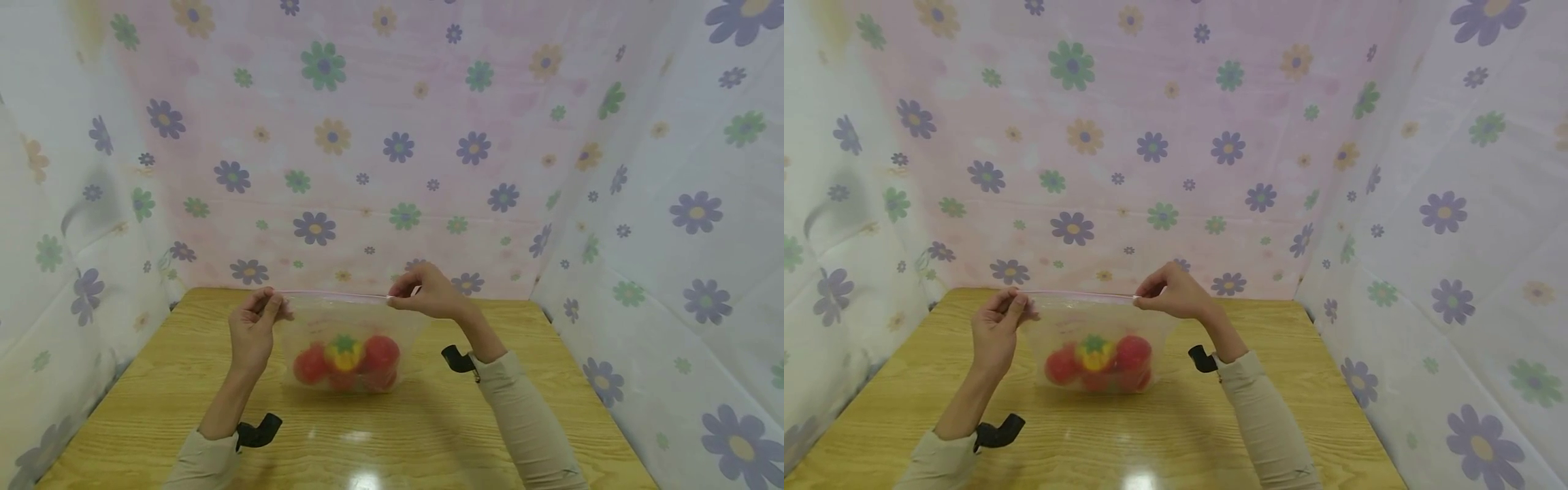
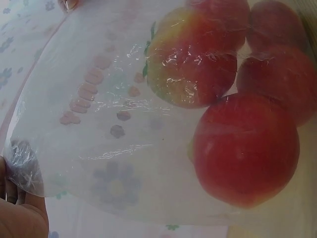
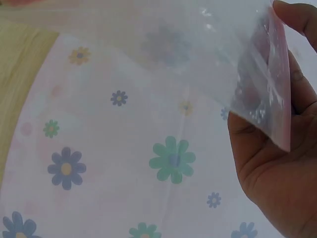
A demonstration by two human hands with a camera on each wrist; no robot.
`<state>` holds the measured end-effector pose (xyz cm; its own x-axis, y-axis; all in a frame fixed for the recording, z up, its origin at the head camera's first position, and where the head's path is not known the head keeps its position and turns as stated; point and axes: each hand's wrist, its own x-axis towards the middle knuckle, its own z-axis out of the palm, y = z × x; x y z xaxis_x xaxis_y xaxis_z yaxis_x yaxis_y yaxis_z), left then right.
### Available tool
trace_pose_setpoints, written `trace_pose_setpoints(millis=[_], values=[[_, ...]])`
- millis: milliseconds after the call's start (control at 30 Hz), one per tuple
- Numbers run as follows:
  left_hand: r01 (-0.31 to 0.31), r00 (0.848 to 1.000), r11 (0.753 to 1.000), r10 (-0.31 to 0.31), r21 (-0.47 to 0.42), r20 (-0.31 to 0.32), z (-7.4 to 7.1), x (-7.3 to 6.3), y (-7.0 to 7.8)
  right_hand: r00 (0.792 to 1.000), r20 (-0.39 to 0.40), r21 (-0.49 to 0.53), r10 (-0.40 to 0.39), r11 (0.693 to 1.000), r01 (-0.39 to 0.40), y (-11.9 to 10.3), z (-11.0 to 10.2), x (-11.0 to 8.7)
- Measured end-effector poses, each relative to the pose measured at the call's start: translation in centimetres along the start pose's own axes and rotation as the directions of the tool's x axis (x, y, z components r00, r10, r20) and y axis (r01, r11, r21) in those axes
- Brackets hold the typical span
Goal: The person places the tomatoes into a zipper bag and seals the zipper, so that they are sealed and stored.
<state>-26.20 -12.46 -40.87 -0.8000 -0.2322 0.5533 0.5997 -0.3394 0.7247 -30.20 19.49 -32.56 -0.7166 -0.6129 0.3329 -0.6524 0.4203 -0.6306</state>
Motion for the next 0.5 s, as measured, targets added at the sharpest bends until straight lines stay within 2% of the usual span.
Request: trace_pose_setpoints(millis=[333,500], values=[[0.017,1.000,1.000,-0.017,-0.002,-0.023,-0.2,0.0,0.4,0.999,-0.036,0.070,0.035,0.997,-0.032,1.1,-0.5,-1.6],[0.026,0.999,1.000,-0.026,0.008,-0.021,-0.2,0.1,0.3,0.994,-0.102,0.125,0.043,0.992,-0.030,1.8,-0.5,-2.3]])
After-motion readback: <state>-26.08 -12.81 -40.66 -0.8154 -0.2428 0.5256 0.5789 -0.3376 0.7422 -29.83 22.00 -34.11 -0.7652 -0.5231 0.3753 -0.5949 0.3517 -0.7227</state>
